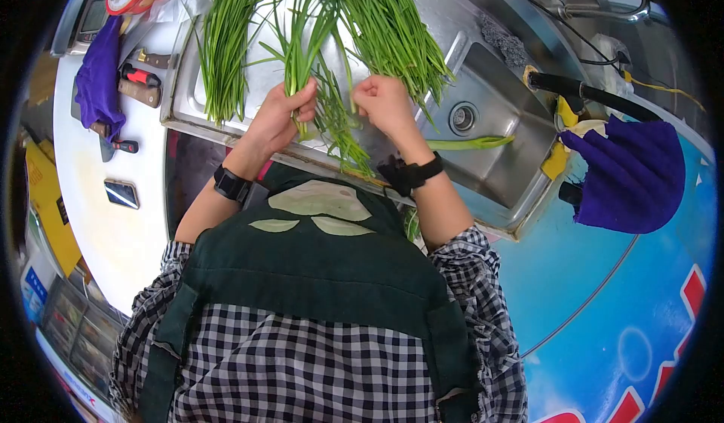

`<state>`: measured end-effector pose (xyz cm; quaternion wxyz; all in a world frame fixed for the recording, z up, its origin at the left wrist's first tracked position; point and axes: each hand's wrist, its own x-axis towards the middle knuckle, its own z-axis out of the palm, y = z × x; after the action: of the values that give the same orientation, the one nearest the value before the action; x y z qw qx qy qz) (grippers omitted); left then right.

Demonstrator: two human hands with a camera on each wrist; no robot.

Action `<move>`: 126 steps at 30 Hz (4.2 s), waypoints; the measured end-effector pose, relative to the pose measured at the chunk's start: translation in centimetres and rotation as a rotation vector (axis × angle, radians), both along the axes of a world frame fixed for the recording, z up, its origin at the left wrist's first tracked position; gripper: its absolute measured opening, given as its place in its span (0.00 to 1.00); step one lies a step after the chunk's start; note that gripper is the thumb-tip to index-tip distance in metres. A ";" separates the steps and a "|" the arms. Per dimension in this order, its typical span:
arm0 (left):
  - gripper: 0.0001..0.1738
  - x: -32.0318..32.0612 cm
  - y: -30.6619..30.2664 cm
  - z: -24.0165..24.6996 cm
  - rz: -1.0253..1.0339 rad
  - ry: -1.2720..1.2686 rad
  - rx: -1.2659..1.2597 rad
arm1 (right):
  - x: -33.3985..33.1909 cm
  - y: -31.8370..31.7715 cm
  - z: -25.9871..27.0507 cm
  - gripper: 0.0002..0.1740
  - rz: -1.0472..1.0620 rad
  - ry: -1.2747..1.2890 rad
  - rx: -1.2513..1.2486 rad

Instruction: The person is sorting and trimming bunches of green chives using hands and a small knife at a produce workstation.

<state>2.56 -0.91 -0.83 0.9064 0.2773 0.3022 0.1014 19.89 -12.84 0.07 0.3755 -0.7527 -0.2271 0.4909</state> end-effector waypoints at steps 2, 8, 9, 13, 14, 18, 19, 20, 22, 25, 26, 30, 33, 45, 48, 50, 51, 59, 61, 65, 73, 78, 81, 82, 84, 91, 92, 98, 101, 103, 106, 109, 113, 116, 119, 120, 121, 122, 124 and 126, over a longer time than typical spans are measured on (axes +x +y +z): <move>0.11 0.5 0.0 -0.2 0.021 0.048 -0.027 | -0.4 -0.3 1.5 0.06 -0.044 0.185 0.035; 0.07 2.5 -0.8 0.6 0.032 0.107 -0.143 | -2.0 -0.8 2.3 0.07 -0.022 0.415 0.092; 0.06 2.7 -0.9 0.5 0.026 0.093 -0.137 | -2.3 -0.6 2.5 0.08 -0.009 0.379 0.081; 0.06 2.9 -1.4 0.5 0.062 0.156 -0.145 | -3.6 -0.2 1.4 0.09 -0.096 0.202 0.194; 0.06 2.8 -1.4 0.1 0.077 0.157 -0.119 | -3.6 -0.4 1.1 0.09 -0.097 0.203 0.195; 0.05 2.8 -1.3 -0.1 0.122 0.210 -0.099 | -4.1 -1.0 1.5 0.09 -0.122 0.107 0.193; 0.05 2.8 -1.2 -0.2 0.122 0.210 -0.100 | -4.2 -1.2 1.7 0.09 -0.107 0.081 0.189; 0.04 2.7 -1.1 -0.3 0.160 0.211 -0.125 | -4.3 -1.5 1.7 0.09 -0.107 0.080 0.188; 0.05 2.8 -0.7 -0.4 0.198 0.211 -0.151 | -4.3 -2.3 1.4 0.09 0.042 -0.010 0.223; 0.04 2.8 0.2 -0.5 0.223 0.199 -0.137 | -3.8 -3.6 1.4 0.09 0.237 -0.066 0.163; 0.04 2.7 0.7 -0.7 0.242 0.157 -0.141 | -3.5 -4.0 1.0 0.09 0.238 -0.066 0.163; 0.04 2.8 1.9 0.9 0.239 0.070 -0.104 | -2.6 -4.2 1.5 0.12 0.706 -0.264 0.021; 0.06 2.9 1.9 1.1 0.148 0.089 -0.015 | -2.2 -3.7 1.3 0.13 0.547 -0.455 -0.078; 0.07 3.0 -0.1 -0.4 -0.007 0.221 0.004 | -0.2 -2.0 -1.0 0.07 0.059 -0.402 0.013; 0.09 3.0 -0.1 -0.1 0.005 0.235 -0.043 | -1.1 -1.7 2.1 0.06 -0.124 0.248 0.048; 0.10 3.1 -0.1 0.0 0.007 0.185 -0.072 | -1.6 -1.8 2.6 0.05 -0.127 0.376 0.081; 0.10 3.2 -0.1 0.2 0.007 0.185 -0.072 | -1.8 -1.8 2.5 0.05 -0.122 0.452 0.105; 0.08 3.1 0.0 0.6 0.014 0.184 -0.058 | -2.4 -1.3 2.3 0.07 -0.128 0.490 0.110; 0.08 3.1 -0.2 0.7 0.027 0.205 -0.046 | -2.6 -0.9 2.5 0.08 -0.061 0.380 0.116; 0.08 3.0 -0.2 0.2 0.052 0.213 -0.017 | -2.8 -1.3 1.4 0.09 -0.021 0.334 0.162; 0.06 3.0 -0.1 0.5 0.077 0.190 -0.050 | -3.5 -1.7 0.3 0.09 0.035 0.123 0.204; 0.05 3.2 -0.6 0.8 0.117 0.180 -0.129 | -4.0 -1.6 0.7 0.10 0.009 -0.100 0.124; 0.03 3.0 -1.2 -0.2 0.142 0.082 -0.121 | -4.6 -1.3 0.1 0.09 -0.157 -0.059 0.099; 0.02 3.1 -1.4 -0.3 0.163 0.080 -0.105 | -4.7 -1.3 -0.2 0.09 -0.256 0.002 0.089; 0.02 3.2 -1.8 -0.3 0.183 0.078 -0.089 | -4.8 -1.3 0.0 0.08 -0.374 0.154 0.078; 0.02 3.4 -2.5 -0.4 0.251 0.105 -0.144 | -4.9 -0.8 0.8 0.07 -0.671 0.461 0.095; 0.02 3.4 -2.6 -0.5 0.261 0.118 -0.140 | -4.4 -1.1 0.2 0.07 -0.671 0.461 0.095; 0.04 2.8 -0.3 0.9 0.187 0.131 -0.058 | -2.4 -2.5 2.5 0.10 -0.117 0.166 -0.066; 0.06 3.3 -0.4 0.8 0.148 0.136 -0.072 | -2.2 -2.2 2.9 0.10 -0.035 0.154 -0.057; 0.05 3.5 -0.8 0.7 0.156 0.106 -0.090 | -2.4 -2.0 2.4 0.10 -0.068 0.210 0.027; 0.04 3.5 -1.0 0.5 0.149 0.091 -0.112 | -3.1 -2.0 1.3 0.10 -0.105 0.254 0.133; 0.05 3.7 -1.0 1.1 0.151 0.108 -0.122 | -3.2 -1.9 0.9 0.10 -0.087 0.205 0.141; 0.09 3.4 -1.1 0.9 0.220 0.044 -0.260 | -3.5 -1.9 -0.8 0.10 -0.053 -0.026 0.163; 0.09 3.3 -1.3 -0.6 0.258 -0.058 -0.312 | -3.7 -1.4 0.7 0.09 -0.053 -0.058 0.160; 0.09 3.2 -1.0 -0.3 0.230 -0.053 -0.287 | -3.8 -1.1 1.3 0.09 -0.009 -0.064 0.179; 0.09 3.3 -0.9 -0.2 0.230 -0.053 -0.287 | -3.8 -1.1 1.5 0.09 -0.009 -0.064 0.179; 0.09 3.3 -0.9 0.0 0.219 -0.028 -0.282 | -3.8 -1.0 1.7 0.09 0.012 -0.107 0.181; 0.09 3.4 -0.8 0.3 0.209 -0.004 -0.275 | -3.7 -1.0 1.8 0.09 0.034 -0.151 0.184; 0.09 3.5 -0.5 1.1 0.208 -0.002 -0.275 | -3.7 -0.8 2.1 0.09 0.041 -0.170 0.184; 0.09 3.6 -0.6 1.3 0.205 -0.001 -0.277 | -3.8 -0.8 1.8 0.09 0.046 -0.191 0.180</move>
<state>6.13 -1.50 0.48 0.9209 0.1174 0.3396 0.1509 16.07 -13.68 1.91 0.4070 -0.7538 -0.3219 0.4031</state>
